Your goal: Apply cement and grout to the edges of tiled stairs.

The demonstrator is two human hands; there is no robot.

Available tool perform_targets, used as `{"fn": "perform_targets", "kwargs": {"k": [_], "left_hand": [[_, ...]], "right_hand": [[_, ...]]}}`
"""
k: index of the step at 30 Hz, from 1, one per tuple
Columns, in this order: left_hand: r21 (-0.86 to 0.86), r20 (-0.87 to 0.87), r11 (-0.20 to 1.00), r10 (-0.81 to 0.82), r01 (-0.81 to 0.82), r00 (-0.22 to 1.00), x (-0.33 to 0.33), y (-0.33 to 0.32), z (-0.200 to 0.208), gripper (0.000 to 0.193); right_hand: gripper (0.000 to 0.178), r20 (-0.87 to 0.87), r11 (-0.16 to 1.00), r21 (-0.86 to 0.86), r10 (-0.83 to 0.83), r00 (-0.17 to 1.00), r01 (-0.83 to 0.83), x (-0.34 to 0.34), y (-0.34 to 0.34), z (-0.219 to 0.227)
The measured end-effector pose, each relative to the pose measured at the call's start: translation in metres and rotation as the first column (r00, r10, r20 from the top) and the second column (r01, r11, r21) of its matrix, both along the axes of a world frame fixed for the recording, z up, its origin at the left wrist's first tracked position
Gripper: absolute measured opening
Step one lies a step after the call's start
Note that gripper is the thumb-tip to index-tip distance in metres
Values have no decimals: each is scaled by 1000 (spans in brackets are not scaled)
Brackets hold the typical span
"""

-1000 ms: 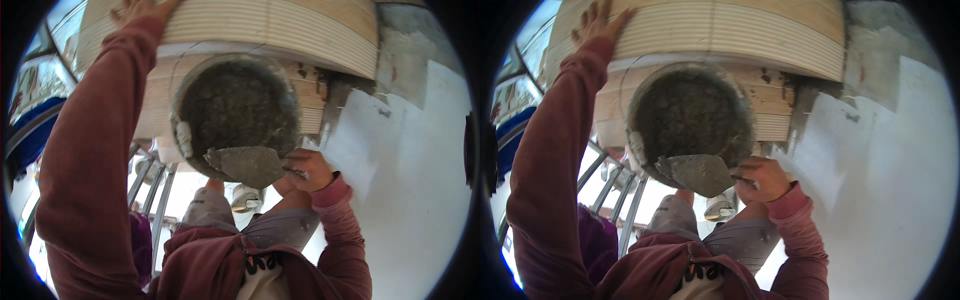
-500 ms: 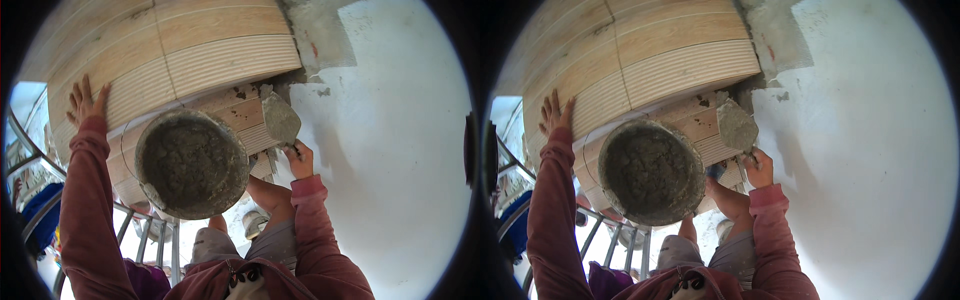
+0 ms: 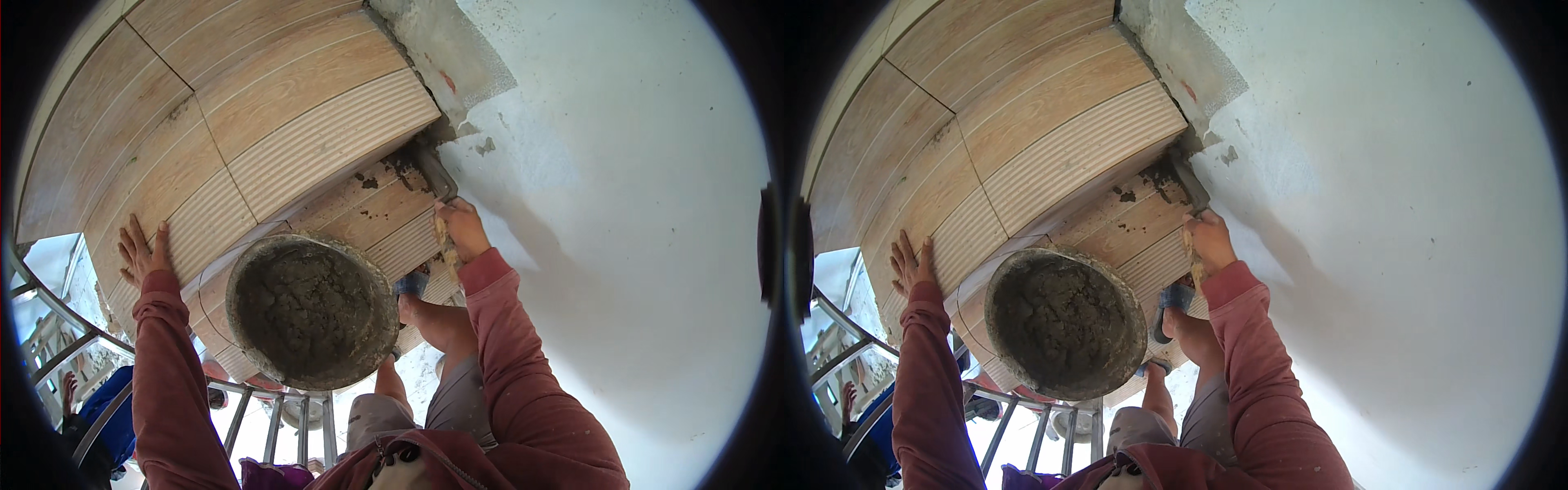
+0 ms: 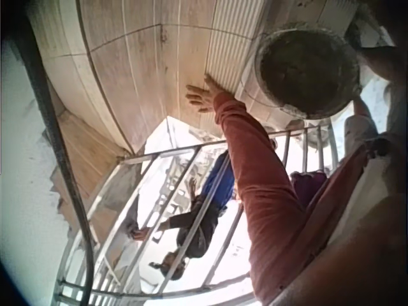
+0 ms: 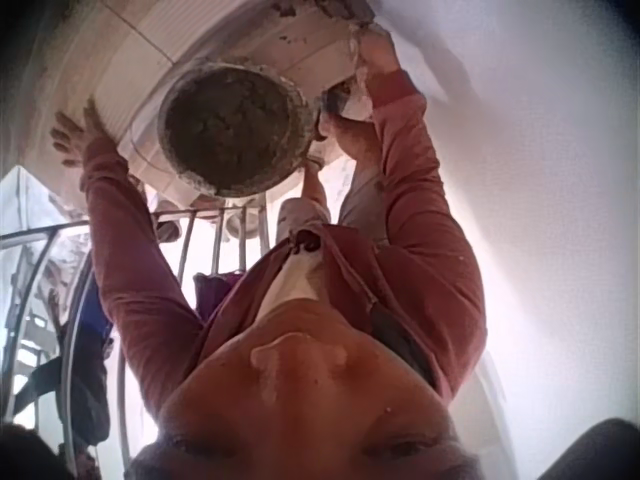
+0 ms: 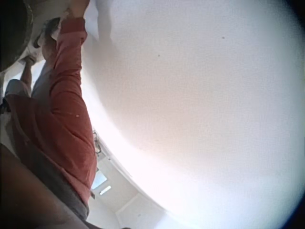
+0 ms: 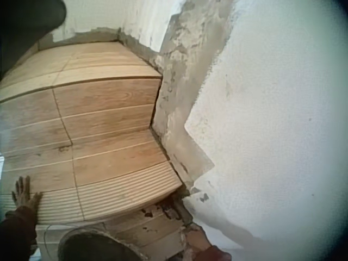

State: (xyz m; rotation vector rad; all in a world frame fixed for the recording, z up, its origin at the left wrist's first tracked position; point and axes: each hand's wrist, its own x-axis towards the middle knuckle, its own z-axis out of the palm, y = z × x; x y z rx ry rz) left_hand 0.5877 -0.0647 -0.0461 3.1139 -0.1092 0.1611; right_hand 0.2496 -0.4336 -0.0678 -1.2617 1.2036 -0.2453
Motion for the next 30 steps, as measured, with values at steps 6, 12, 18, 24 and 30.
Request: {"fn": "perform_targets", "kwargs": {"k": [6, 12, 18, 24, 30], "left_hand": [[-33, -3, 999, -8, 8, 1000, 0, 1, -3, 72], [-23, 16, 1000, -10, 10, 1000, 3, 1, -2, 68], [-24, 42, 1000, -18, 19, 999, 2, 3, -7, 68], [-42, 30, 999, -10, 11, 1000, 2, 3, -1, 71], [-58, 13, 998, -5, 5, 1000, 1, 4, 4, 75]], "right_hand": [[16, 10, 966, 244, -88, 996, 83, 12, -1, 47], [17, 28, 961, 268, -79, 996, 69, 7, -2, 74], [23, 64, 960, 281, -24, 998, 5, 1, -3, 92], [24, 137, 964, 263, -74, 988, 35, -5, 14, 107], [16, -17, 998, 6, 69, 997, -69, -12, 40, 38]]}}
